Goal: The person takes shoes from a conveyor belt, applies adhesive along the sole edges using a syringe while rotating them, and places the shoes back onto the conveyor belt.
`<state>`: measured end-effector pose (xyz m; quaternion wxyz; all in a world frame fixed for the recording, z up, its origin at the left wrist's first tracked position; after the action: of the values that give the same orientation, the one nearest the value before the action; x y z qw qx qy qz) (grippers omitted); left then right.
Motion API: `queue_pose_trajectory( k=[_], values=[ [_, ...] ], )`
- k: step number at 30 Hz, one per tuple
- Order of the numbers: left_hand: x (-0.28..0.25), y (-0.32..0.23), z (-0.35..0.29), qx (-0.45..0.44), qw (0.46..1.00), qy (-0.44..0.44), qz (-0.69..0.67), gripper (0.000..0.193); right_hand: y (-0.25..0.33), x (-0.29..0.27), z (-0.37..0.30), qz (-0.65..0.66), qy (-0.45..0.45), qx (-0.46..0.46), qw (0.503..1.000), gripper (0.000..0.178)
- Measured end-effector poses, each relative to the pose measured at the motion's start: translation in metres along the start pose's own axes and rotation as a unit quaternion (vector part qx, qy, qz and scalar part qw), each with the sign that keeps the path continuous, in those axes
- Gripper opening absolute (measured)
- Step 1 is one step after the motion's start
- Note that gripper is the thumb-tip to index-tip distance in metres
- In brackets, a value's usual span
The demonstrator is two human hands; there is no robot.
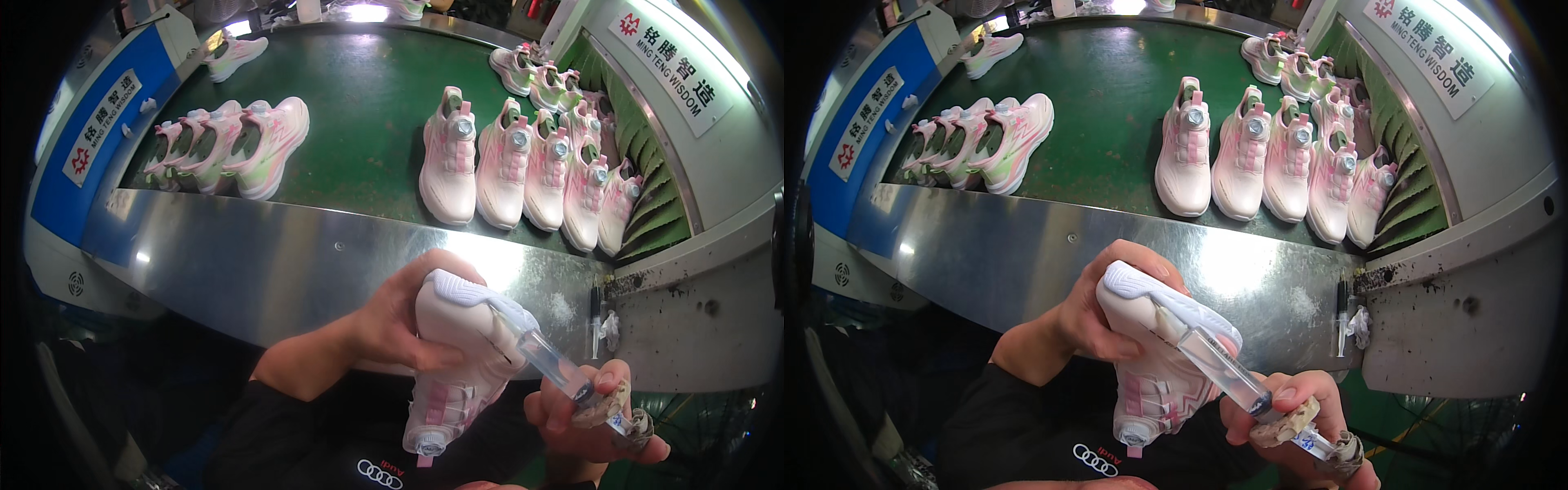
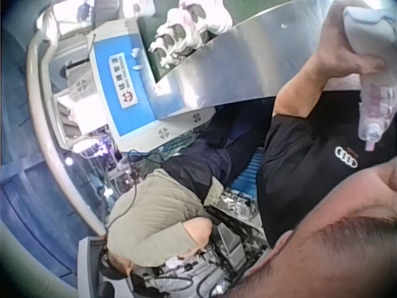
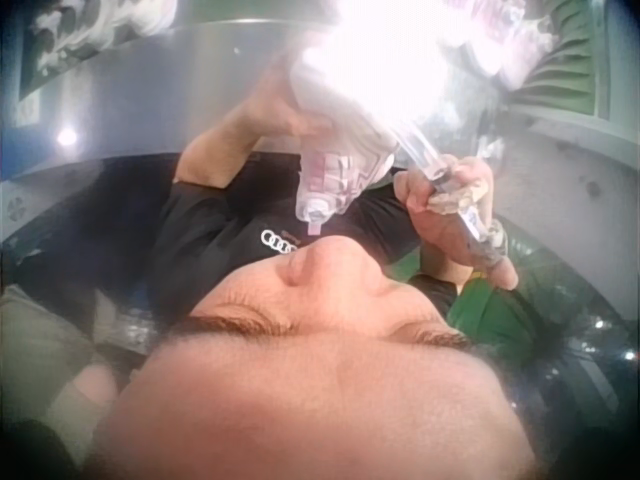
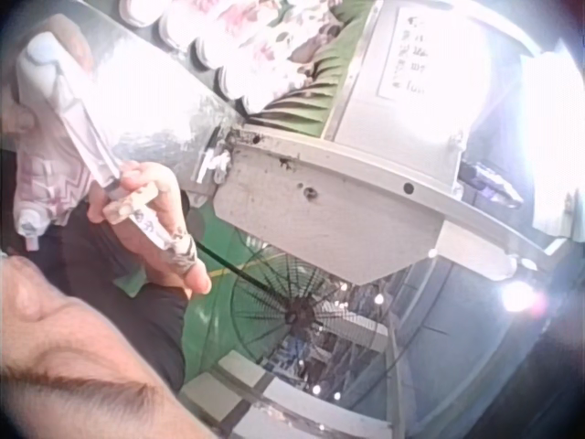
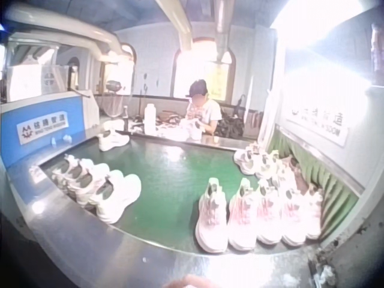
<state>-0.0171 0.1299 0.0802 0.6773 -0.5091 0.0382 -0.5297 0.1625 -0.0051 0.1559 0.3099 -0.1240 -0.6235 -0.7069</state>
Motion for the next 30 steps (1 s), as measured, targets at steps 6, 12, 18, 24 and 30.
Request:
queue_pose_trajectory(
  k=[6,12,18,24,30],
  values=[
    [-0.008,0.007,-0.001,0.012,1.000,-0.015,0.010,0.066,-0.002,-0.002,-0.006,-0.012,-0.016,-0.014,1.000,0.081],
    [-0.016,0.009,0.000,-0.005,0.998,-0.049,0.034,0.069,-0.010,-0.012,-0.019,0.019,-0.017,-0.029,0.999,0.084],
    [-0.024,0.011,0.002,-0.018,0.995,-0.096,-0.014,0.071,-0.023,-0.031,-0.038,0.065,-0.027,-0.028,0.997,0.090],
    [-0.027,0.011,0.003,-0.050,0.984,-0.169,-0.014,0.067,-0.040,-0.048,-0.054,0.091,-0.040,-0.029,0.995,0.093],
    [-0.034,0.018,0.009,-0.065,0.982,-0.178,-0.008,0.056,-0.053,-0.055,-0.069,0.084,-0.071,-0.015,0.994,0.096]
  ],
)
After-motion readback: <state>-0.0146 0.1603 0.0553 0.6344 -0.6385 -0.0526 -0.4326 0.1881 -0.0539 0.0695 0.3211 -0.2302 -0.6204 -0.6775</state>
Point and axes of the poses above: each hand's wrist, its own z-axis towards the middle knuckle, its own x-axis out of the palm, y = z × x, the point moved 1 cm from there along z, towards the middle knuckle, and after that the axes turned 7 degrees about x, right-handed, at the moved point
